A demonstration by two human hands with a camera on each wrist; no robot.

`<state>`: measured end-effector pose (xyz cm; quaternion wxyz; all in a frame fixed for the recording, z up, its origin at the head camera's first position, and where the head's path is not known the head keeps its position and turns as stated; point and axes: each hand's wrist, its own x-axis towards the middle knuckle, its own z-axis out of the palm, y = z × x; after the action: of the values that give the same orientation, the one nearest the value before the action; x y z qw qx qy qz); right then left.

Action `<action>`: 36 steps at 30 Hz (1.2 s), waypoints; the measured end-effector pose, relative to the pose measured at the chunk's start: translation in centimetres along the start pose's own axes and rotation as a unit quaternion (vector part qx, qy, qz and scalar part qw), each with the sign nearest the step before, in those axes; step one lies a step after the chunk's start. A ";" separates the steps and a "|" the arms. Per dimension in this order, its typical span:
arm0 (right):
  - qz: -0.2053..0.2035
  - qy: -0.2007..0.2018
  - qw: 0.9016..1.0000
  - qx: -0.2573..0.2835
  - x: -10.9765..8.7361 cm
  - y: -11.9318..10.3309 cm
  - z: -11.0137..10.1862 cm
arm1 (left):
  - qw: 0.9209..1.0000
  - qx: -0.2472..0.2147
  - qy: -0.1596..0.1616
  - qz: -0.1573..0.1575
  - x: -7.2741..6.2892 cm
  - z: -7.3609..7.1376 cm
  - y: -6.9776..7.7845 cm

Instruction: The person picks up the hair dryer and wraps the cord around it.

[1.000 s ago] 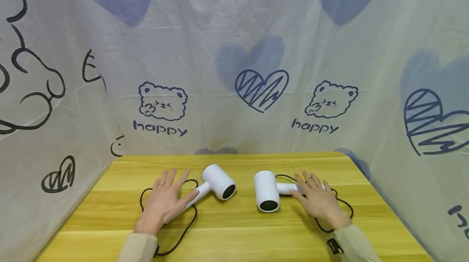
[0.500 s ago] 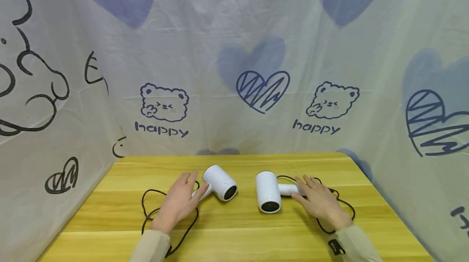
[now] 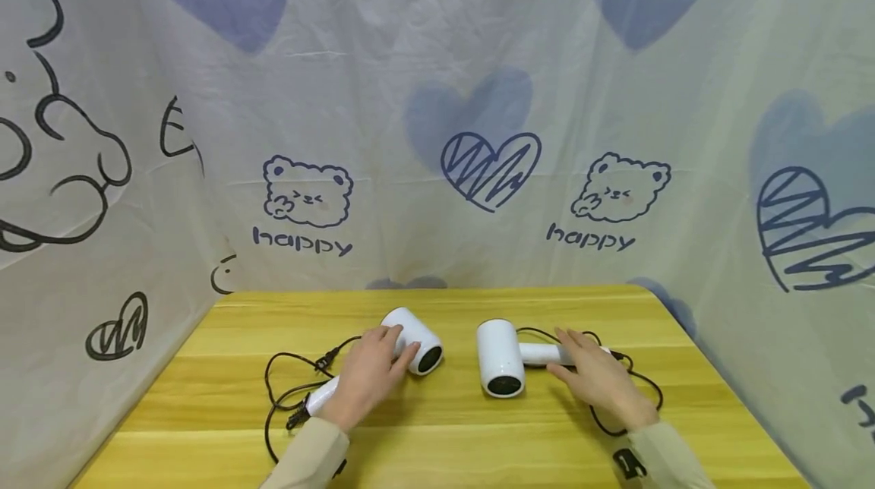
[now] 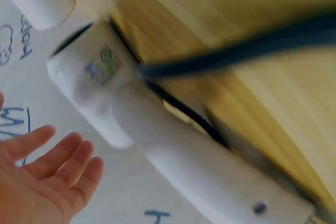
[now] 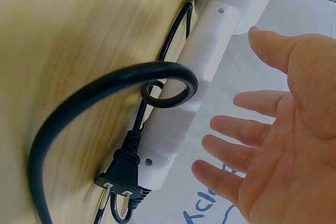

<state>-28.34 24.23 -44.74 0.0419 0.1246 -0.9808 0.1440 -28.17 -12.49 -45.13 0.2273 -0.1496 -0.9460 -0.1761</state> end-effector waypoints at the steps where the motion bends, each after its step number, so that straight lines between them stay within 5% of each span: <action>1: 0.004 -0.003 1.000 0.003 0.0 0.0 0.0 | 1.000 -0.006 0.012 0.005 0.1 0.2 0.4; 5: 0.015 -0.019 1.000 0.009 -0.1 0.2 -0.1 | 0.997 -0.052 0.056 0.022 0.6 1.2 2.2; 7: 0.016 -0.021 1.000 0.008 -0.1 0.2 -0.2 | 0.995 -0.084 0.047 0.021 0.8 1.5 3.2; 12: 0.016 -0.022 1.000 0.012 -0.1 0.4 -0.3 | 0.991 -0.126 -0.036 0.009 1.3 2.2 5.6; 17: 0.012 -0.026 0.999 0.020 -0.3 0.7 -0.7 | 0.986 -0.127 -0.105 0.029 1.4 3.4 6.8; 24: 0.026 -0.033 0.999 0.025 -0.5 1.6 -1.2 | 0.959 -0.207 -0.192 -0.018 2.0 4.9 7.6; 28: 0.050 -0.049 0.997 0.029 -0.5 1.9 -1.5 | 0.950 -0.233 -0.200 -0.048 2.2 5.6 8.0; 36: 0.070 -0.050 0.996 0.032 -0.6 2.5 -1.5 | 0.945 -0.254 -0.190 -0.081 2.9 6.2 9.4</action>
<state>-28.31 27.12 -44.02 -0.0218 0.0639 -0.9829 0.1714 -29.62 -1.01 -46.43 -0.0168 -0.1558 -0.9045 -0.3966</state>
